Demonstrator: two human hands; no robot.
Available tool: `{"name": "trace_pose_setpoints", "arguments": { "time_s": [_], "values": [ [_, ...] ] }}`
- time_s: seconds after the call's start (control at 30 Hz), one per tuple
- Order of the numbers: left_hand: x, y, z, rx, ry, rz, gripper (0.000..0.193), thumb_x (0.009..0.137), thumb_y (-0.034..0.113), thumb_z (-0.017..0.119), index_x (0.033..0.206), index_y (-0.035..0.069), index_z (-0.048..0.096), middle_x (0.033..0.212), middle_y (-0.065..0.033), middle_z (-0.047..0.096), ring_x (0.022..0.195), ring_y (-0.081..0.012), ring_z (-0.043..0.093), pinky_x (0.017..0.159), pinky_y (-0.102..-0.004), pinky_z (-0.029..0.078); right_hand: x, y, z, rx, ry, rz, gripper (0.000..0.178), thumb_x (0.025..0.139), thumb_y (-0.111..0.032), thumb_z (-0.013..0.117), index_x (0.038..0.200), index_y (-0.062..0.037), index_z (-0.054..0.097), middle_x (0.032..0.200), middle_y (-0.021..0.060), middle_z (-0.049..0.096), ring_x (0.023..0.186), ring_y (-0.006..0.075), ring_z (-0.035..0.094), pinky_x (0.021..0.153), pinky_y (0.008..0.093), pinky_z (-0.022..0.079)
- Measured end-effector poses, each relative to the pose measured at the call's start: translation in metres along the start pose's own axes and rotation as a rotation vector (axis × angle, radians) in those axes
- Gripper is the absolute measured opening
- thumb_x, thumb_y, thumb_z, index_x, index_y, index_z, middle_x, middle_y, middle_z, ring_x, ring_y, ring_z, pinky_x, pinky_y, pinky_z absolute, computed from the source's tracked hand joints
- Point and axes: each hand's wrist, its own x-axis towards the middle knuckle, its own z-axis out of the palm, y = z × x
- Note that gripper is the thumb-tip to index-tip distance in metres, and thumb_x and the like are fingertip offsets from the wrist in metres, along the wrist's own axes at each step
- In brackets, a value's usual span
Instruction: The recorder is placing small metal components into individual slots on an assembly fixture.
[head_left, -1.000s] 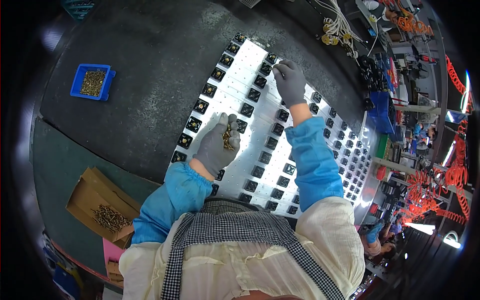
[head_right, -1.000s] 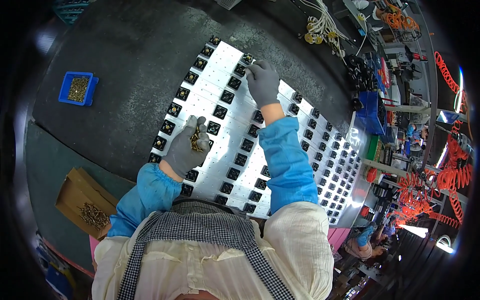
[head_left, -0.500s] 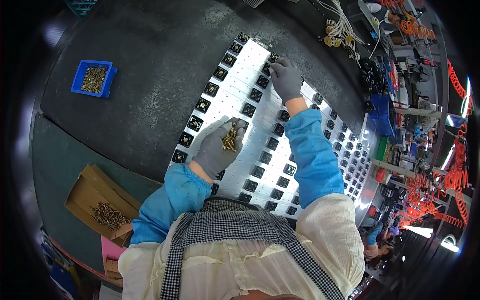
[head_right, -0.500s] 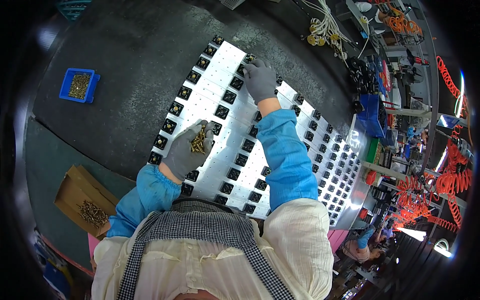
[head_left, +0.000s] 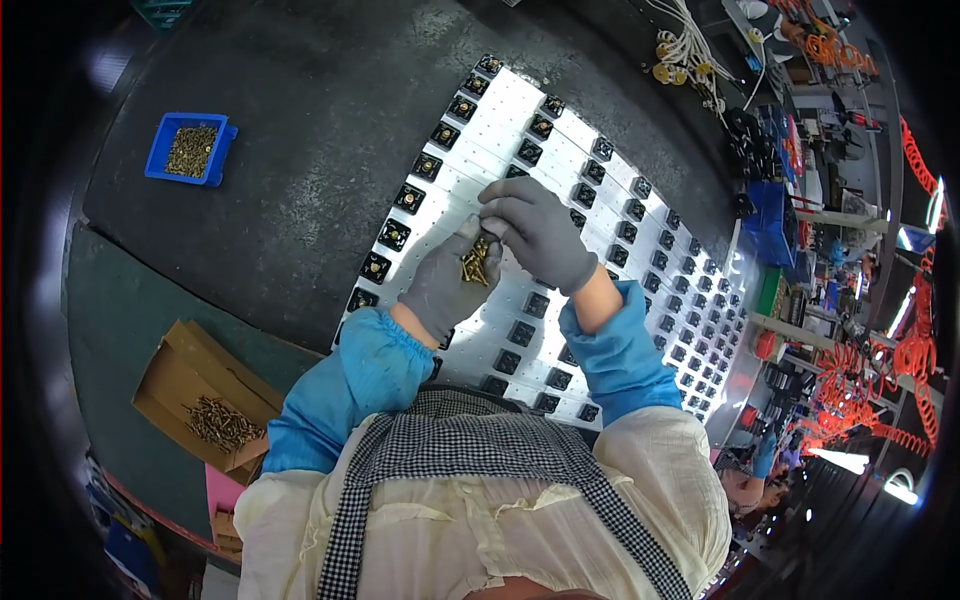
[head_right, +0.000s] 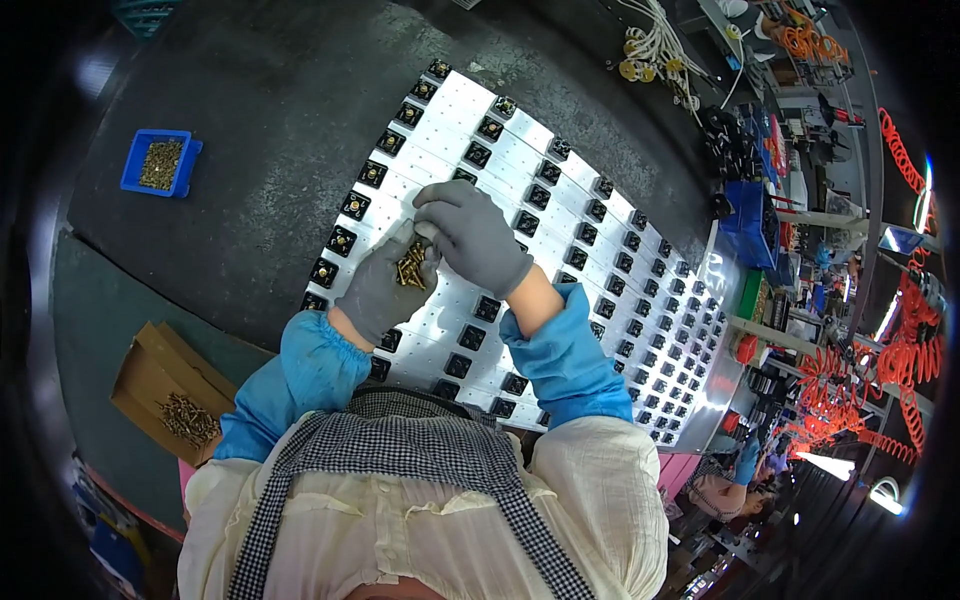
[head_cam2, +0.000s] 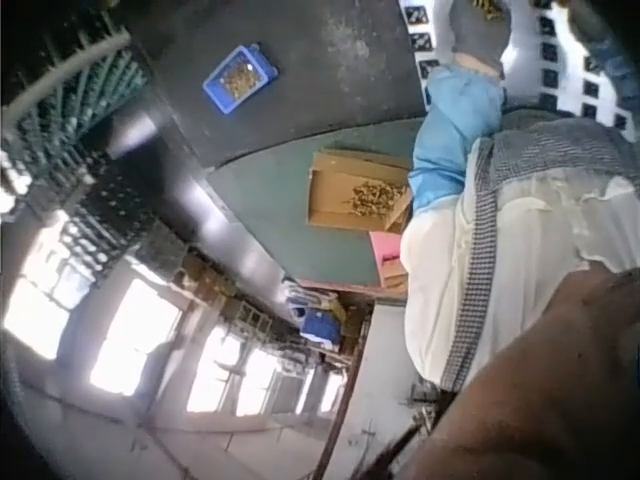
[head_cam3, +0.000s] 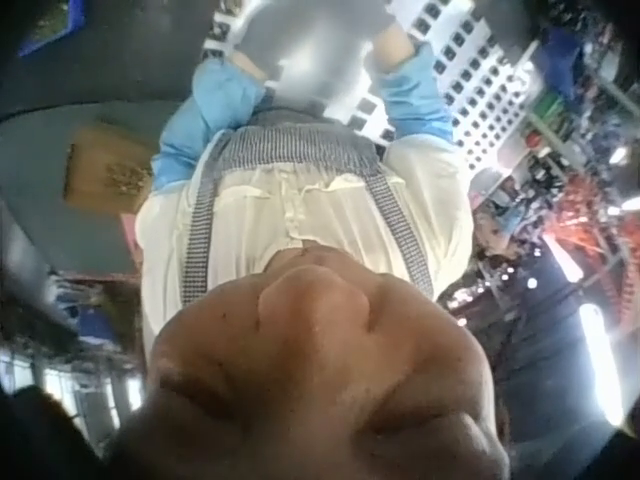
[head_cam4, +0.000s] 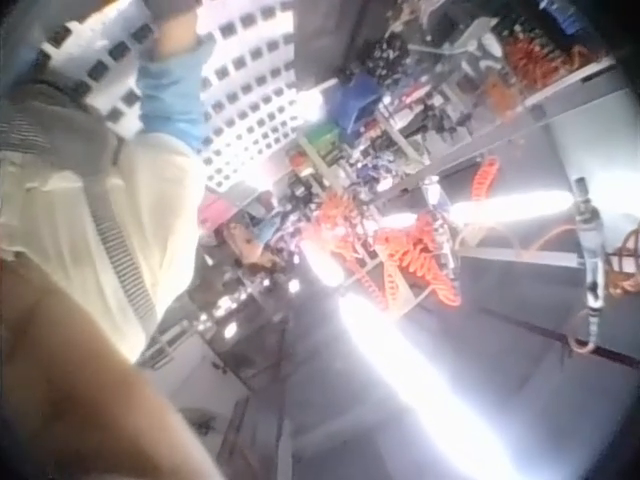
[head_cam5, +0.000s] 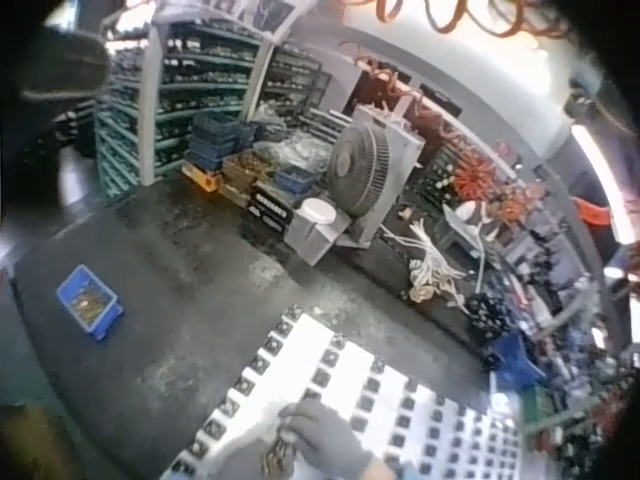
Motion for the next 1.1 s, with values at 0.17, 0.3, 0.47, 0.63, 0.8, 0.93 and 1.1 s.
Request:
{"name": "trace_pose_setpoints", "arguments": {
  "time_s": [0.17, 0.3, 0.47, 0.63, 0.8, 0.93, 1.1],
  "values": [
    [-0.013, 0.011, 0.036, -0.284, 0.223, -0.188, 0.031, 0.100, 0.014, 0.046, 0.126, 0.000, 0.054, 0.106, -0.0070, 0.060, 0.093, -0.0138, 0.060, 0.079, -0.0233, 0.055, -0.004, 0.073, -0.011, -0.271, 0.399, 0.237, 0.008, 0.087, -0.006, 0.064, 0.094, -0.0047, 0.067, 0.107, 0.0105, 0.067, 0.099, 0.0326, 0.063, 0.086, 0.0408, 0.052],
    [-0.012, 0.009, 0.020, -0.248, 0.134, -0.228, 0.029, 0.098, 0.011, 0.047, 0.124, 0.000, 0.054, 0.108, -0.0079, 0.060, 0.093, -0.0158, 0.060, 0.079, -0.0244, 0.055, 0.004, 0.107, 0.001, -0.393, 0.402, 0.252, 0.009, 0.086, -0.008, 0.065, 0.094, -0.0053, 0.068, 0.107, 0.0090, 0.067, 0.099, 0.0326, 0.062, 0.085, 0.0417, 0.052],
    [-0.016, 0.015, 0.015, -0.271, 0.193, -0.257, 0.021, 0.102, 0.011, 0.047, 0.119, 0.001, 0.055, 0.111, -0.0087, 0.060, 0.092, -0.0144, 0.060, 0.074, -0.0234, 0.054, 0.011, 0.115, 0.016, -0.547, 0.243, 0.263, 0.009, 0.085, -0.010, 0.066, 0.093, -0.0072, 0.069, 0.108, 0.0070, 0.067, 0.102, 0.0325, 0.061, 0.085, 0.0431, 0.052],
    [-0.018, 0.017, 0.015, -0.246, 0.179, -0.253, 0.021, 0.103, 0.013, 0.048, 0.120, 0.001, 0.055, 0.114, -0.0096, 0.060, 0.095, -0.0144, 0.060, 0.076, -0.0242, 0.055, 0.014, 0.115, 0.017, -0.601, 0.204, 0.286, 0.012, 0.083, -0.013, 0.068, 0.094, -0.0080, 0.070, 0.108, 0.0057, 0.066, 0.103, 0.0318, 0.061, 0.086, 0.0430, 0.052],
    [-0.021, 0.017, 0.020, -0.116, 0.084, -0.131, 0.036, 0.102, 0.012, 0.050, 0.136, 0.000, 0.049, 0.126, -0.0119, 0.058, 0.109, -0.0186, 0.058, 0.092, -0.0291, 0.053, 0.016, 0.091, 0.011, -0.450, 0.388, 0.437, 0.019, 0.083, -0.016, 0.074, 0.100, -0.0089, 0.072, 0.117, 0.0109, 0.064, 0.108, 0.0312, 0.061, 0.090, 0.0411, 0.051],
    [-0.024, 0.021, 0.021, -0.207, -0.008, -0.084, 0.036, 0.103, 0.012, 0.047, 0.136, -0.003, 0.048, 0.124, -0.0134, 0.057, 0.115, -0.0193, 0.059, 0.097, -0.0289, 0.054, 0.004, 0.027, -0.004, 0.014, 0.163, 0.210, 0.015, 0.085, -0.017, 0.071, 0.098, -0.0083, 0.071, 0.124, 0.0108, 0.061, 0.115, 0.0316, 0.057, 0.095, 0.0418, 0.049],
    [-0.013, 0.009, -0.001, 0.156, -0.193, 0.068, 0.033, 0.105, 0.012, 0.039, 0.131, -0.007, 0.048, 0.119, -0.0153, 0.057, 0.115, -0.0209, 0.060, 0.100, -0.0326, 0.055, -0.003, -0.013, 0.000, -0.134, -0.102, 0.047, 0.022, 0.086, -0.012, 0.067, 0.108, -0.0083, 0.070, 0.127, 0.0089, 0.060, 0.118, 0.0321, 0.055, 0.098, 0.0415, 0.047]
  ]
}}
